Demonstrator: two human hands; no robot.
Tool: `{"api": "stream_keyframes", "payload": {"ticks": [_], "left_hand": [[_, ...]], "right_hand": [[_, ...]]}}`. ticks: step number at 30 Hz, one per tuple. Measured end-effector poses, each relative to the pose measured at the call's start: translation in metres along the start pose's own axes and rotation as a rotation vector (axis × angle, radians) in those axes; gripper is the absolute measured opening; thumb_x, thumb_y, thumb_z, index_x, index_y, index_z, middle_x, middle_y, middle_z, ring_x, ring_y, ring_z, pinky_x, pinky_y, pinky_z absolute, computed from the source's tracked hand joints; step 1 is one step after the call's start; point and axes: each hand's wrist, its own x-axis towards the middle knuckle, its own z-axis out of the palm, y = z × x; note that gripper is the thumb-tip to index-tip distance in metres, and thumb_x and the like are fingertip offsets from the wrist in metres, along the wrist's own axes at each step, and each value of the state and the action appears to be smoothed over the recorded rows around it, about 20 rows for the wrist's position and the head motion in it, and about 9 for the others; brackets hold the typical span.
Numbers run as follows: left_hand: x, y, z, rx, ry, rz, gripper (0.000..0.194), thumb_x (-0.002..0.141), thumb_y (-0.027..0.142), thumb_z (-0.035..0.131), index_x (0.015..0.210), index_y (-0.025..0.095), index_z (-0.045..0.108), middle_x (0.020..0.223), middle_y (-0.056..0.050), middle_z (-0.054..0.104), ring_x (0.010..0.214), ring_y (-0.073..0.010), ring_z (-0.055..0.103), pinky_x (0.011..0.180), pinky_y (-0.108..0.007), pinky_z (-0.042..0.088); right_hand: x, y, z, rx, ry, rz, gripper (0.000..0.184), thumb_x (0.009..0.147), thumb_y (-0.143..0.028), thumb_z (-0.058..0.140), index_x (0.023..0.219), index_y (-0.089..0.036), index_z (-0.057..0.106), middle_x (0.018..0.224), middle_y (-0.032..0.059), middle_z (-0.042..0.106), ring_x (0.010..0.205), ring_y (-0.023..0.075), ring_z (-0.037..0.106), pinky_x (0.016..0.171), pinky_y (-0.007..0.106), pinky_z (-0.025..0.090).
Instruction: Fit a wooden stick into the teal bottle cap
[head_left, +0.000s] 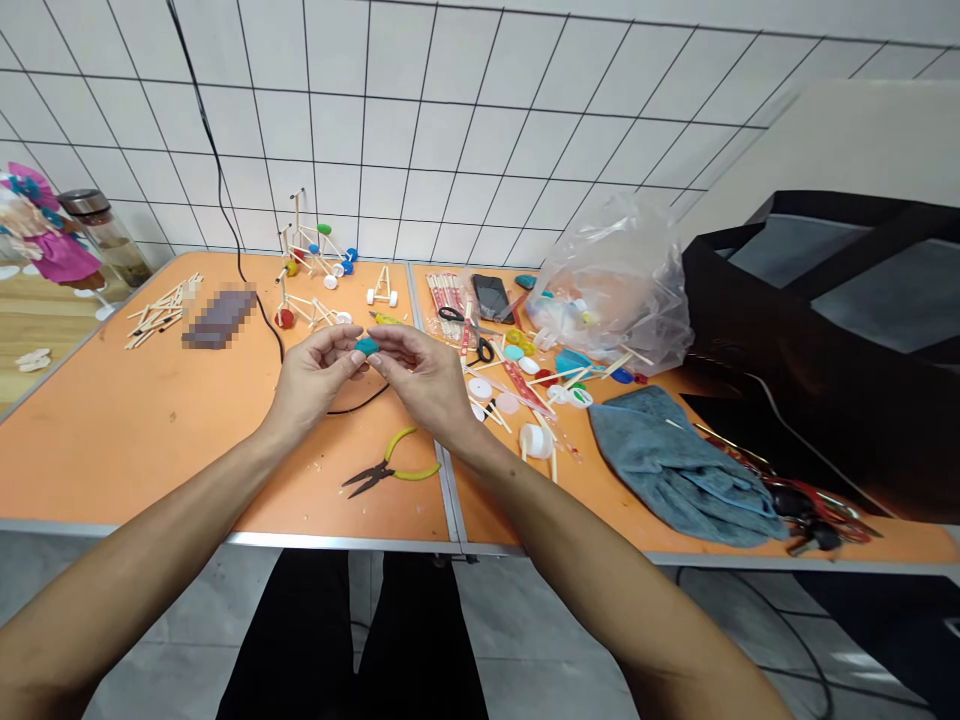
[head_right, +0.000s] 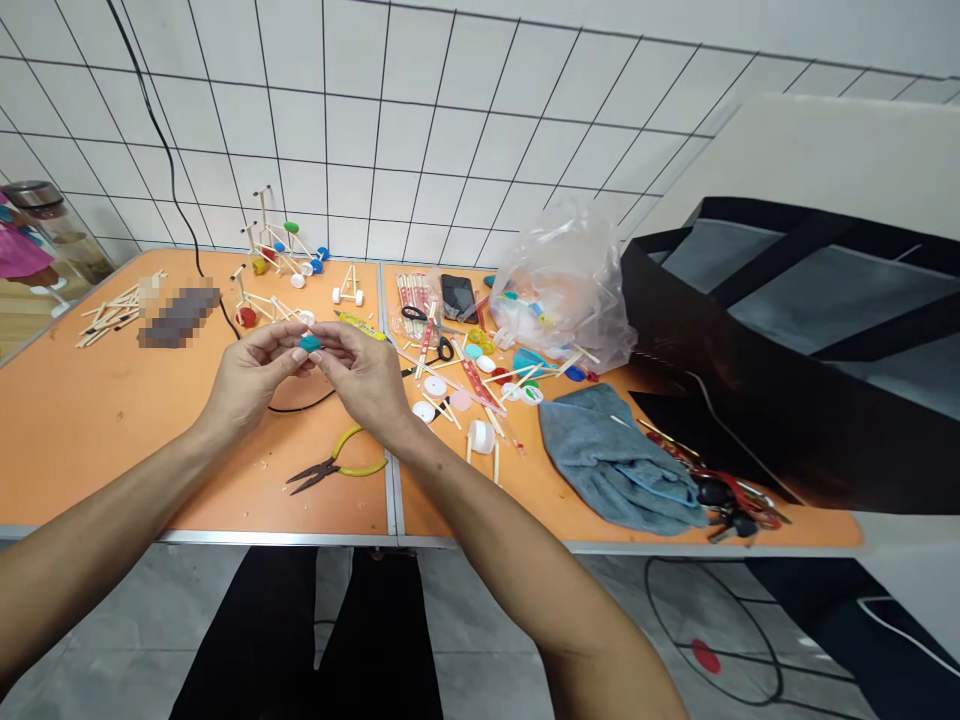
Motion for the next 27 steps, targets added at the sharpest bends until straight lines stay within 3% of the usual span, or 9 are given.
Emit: {"api": "stream_keyframes", "payload": {"ticks": [9,17,24,27], "left_hand": [[-0.001,0.006,0.002,-0.036,0.019,0.014,0.038,0.063,0.044,0.105,0.084,0.020,0.085,0.079,-0.002,0.081,0.069,-0.0130,0.070,0.070,-0.026,0.062],[0.002,0.001,0.003,-0.175,0.028,-0.103,0.047,0.055,0.040,0.108,0.088,0.017,0.084,0.072,-0.001,0.079,0.062,-0.0129,0.073,0.066,-0.025,0.063],[0.005,0.002,0.001,-0.313,0.034,-0.262,0.037,0.058,0.031,0.106,0.078,0.014,0.080,0.068,-0.002,0.077,0.055,-0.0103,0.070,0.059,-0.020,0.060],[0.005,0.005,0.002,-0.341,0.038,-0.317,0.031,0.063,0.024,0.104,0.078,0.014,0.079,0.068,-0.001,0.077,0.054,-0.0096,0.070,0.057,-0.018,0.059]], "right_hand": [[0.004,-0.002,-0.004,-0.024,-0.014,-0.006,0.030,0.083,-0.048,0.091,0.099,-0.024,0.085,0.105,0.0047,0.084,0.092,0.0201,0.080,0.089,0.038,0.068],[0.007,0.003,-0.008,-0.025,-0.016,0.013,0.037,0.086,-0.059,0.089,0.092,-0.023,0.084,0.096,0.0054,0.084,0.092,0.0213,0.078,0.088,0.038,0.065],[0.010,0.007,-0.014,-0.032,-0.039,-0.004,0.038,0.086,-0.042,0.089,0.119,-0.024,0.082,0.106,0.0051,0.083,0.100,0.0203,0.078,0.094,0.039,0.066],[0.009,0.006,-0.014,-0.062,-0.044,-0.036,0.033,0.088,-0.040,0.087,0.118,-0.026,0.083,0.105,0.0038,0.082,0.099,0.0196,0.077,0.095,0.039,0.066]]}}
